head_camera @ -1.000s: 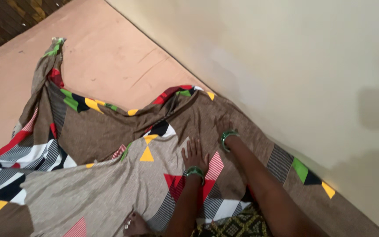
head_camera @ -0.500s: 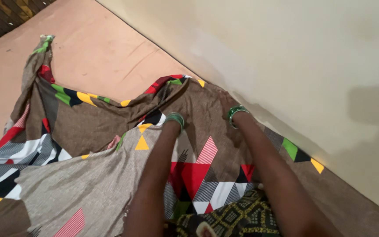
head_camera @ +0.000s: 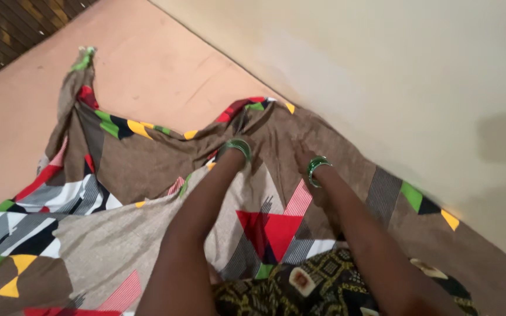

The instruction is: The person spreads a patterned bedsheet over a mattress, smoothing it out by hand and tucking the edges underneath.

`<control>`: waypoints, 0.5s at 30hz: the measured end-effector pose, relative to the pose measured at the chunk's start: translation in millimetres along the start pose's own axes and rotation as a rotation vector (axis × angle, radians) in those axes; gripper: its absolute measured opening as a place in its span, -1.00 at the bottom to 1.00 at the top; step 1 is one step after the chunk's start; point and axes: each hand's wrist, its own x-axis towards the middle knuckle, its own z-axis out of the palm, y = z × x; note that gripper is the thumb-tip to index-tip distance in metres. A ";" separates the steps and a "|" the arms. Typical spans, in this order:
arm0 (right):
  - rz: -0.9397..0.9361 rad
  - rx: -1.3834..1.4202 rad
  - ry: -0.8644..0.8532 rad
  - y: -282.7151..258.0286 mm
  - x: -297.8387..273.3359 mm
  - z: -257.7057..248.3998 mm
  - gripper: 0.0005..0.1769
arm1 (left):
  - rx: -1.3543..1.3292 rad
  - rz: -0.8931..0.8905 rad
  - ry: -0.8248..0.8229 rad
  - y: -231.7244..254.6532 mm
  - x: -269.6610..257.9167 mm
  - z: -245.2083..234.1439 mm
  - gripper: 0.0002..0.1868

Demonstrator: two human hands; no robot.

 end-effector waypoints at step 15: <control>0.216 -0.237 -0.022 -25.3 -50.6 57.2 0.23 | -0.274 -0.297 0.162 -108.2 75.4 50.4 -0.26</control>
